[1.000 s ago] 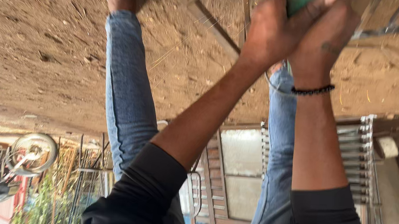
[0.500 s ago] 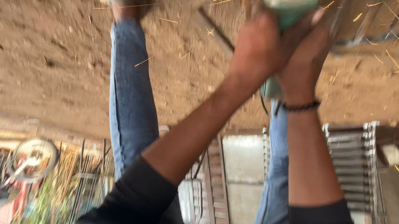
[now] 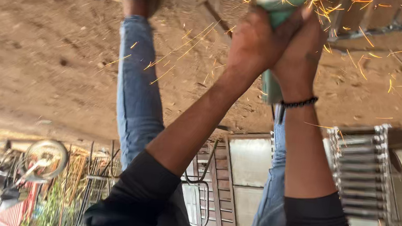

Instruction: The person uses an angle grinder to smooth the welded joints on a metal ladder frame. They reposition the frame and continue grinding along the rungs and side rails.

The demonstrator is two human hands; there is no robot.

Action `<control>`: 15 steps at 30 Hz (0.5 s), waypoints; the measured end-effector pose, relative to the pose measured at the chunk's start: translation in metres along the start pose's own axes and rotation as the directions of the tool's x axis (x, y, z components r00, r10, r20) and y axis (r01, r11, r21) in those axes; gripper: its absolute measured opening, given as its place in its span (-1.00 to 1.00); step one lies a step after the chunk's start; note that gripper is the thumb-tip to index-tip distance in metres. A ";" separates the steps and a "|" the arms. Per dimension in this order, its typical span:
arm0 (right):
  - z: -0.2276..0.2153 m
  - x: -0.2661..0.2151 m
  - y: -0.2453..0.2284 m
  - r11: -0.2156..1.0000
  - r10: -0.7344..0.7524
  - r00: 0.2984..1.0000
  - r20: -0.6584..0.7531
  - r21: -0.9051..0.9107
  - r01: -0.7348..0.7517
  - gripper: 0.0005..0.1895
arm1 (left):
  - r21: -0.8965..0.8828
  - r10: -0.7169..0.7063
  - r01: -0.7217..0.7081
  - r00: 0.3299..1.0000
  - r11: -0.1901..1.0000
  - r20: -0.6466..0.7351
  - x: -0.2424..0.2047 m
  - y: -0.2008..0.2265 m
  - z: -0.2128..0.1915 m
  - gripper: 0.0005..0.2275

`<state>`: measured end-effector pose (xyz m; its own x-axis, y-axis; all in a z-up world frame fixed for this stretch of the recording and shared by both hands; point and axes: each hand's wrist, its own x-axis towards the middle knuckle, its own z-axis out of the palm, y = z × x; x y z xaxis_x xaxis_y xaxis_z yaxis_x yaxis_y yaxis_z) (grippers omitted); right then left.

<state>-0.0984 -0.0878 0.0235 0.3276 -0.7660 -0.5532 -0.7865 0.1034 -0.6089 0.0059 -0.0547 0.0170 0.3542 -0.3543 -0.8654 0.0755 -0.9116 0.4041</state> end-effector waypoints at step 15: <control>-0.069 -0.063 -0.078 0.948 0.250 0.962 0.108 0.173 -0.266 -0.67 | -0.138 -0.148 0.181 0.964 0.974 0.220 -0.107 0.039 -0.043 -0.40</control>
<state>-0.0940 -0.0907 0.1450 0.1753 -0.6423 -0.7461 -0.7422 0.4117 -0.5288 0.0113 -0.0428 0.1385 0.1252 -0.2527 -0.9594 0.2662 -0.9230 0.2778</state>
